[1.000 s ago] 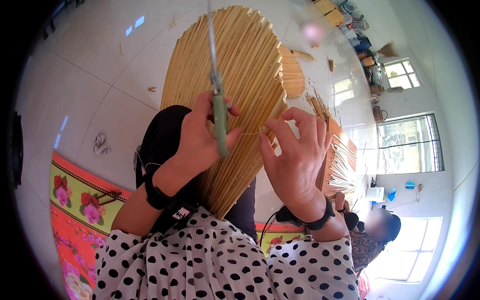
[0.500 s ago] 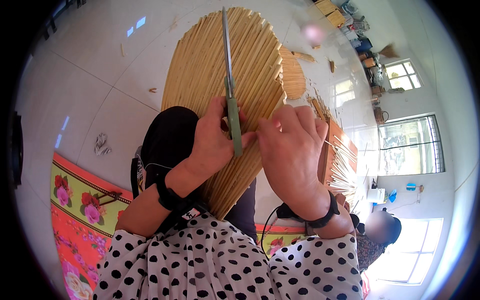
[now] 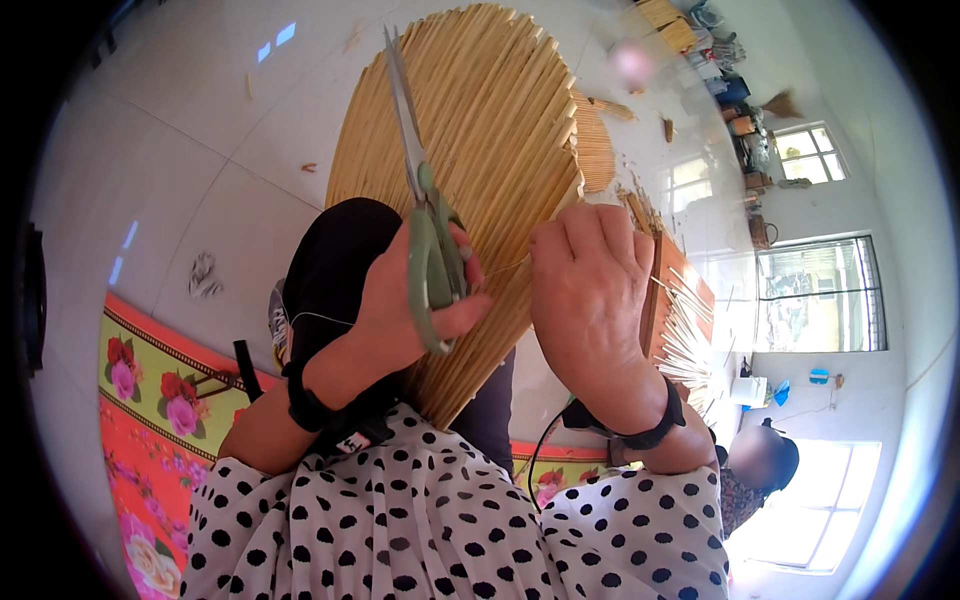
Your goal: The person sits on the floor and weaves a large, fan-shaped bamboo object. They use a pair of scissors to trim the bamboo strips and a needle with white thread to stitch the strips together, repeatedly turning the object to work on different sections.
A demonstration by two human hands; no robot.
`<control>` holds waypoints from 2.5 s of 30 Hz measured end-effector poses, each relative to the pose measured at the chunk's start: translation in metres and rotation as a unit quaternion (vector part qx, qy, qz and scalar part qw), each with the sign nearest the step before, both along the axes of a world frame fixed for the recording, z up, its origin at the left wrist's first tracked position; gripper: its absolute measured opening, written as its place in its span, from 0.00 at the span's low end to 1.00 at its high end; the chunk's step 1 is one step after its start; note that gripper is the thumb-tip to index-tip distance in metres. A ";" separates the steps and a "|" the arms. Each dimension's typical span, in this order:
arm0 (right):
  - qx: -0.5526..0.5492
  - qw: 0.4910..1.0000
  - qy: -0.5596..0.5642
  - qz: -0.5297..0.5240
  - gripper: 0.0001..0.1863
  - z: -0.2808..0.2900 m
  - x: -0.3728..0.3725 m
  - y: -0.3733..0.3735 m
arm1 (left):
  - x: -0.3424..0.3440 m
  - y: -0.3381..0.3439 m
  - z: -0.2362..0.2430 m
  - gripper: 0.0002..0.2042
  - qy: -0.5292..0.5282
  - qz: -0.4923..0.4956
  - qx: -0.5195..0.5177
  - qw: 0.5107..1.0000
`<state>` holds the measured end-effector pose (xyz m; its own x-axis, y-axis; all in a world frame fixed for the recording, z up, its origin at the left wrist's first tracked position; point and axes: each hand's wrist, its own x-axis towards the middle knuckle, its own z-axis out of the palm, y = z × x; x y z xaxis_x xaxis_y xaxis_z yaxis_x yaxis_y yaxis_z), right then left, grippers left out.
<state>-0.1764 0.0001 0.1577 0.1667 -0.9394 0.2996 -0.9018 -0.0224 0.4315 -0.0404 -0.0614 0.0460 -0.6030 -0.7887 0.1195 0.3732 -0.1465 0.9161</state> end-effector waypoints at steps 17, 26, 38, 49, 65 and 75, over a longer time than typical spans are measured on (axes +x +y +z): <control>0.001 0.999 0.028 -0.034 0.07 0.003 0.008 0.002 | 0.051 0.051 -0.041 0.26 0.094 -0.457 0.099 0.879; 0.016 0.999 0.030 -0.041 0.05 0.005 0.005 -0.007 | 0.046 0.052 -0.042 0.26 0.101 -0.479 0.132 0.862; 0.010 0.999 0.005 -0.040 0.04 0.005 0.003 -0.009 | 0.036 0.053 -0.036 0.24 0.113 -0.476 0.152 0.859; -0.031 0.996 0.059 -0.054 0.07 -0.004 0.007 -0.001 | 0.027 0.059 -0.035 0.20 0.123 -0.442 0.140 0.877; -0.193 0.980 -0.009 -0.040 0.02 0.015 -0.023 0.022 | 0.072 0.024 -0.039 0.24 0.061 -0.273 0.170 0.945; -0.044 0.943 -0.088 -0.317 0.10 -0.069 -0.157 0.071 | 0.222 -0.047 -0.185 0.21 -0.221 0.233 0.117 0.940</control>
<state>-0.3337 0.0712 0.0885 -0.4810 -0.8035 0.3507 -0.7796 0.5750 0.2483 0.1814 -0.1080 -0.1386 -0.1344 -0.9529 -0.2718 0.0368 -0.2789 0.9596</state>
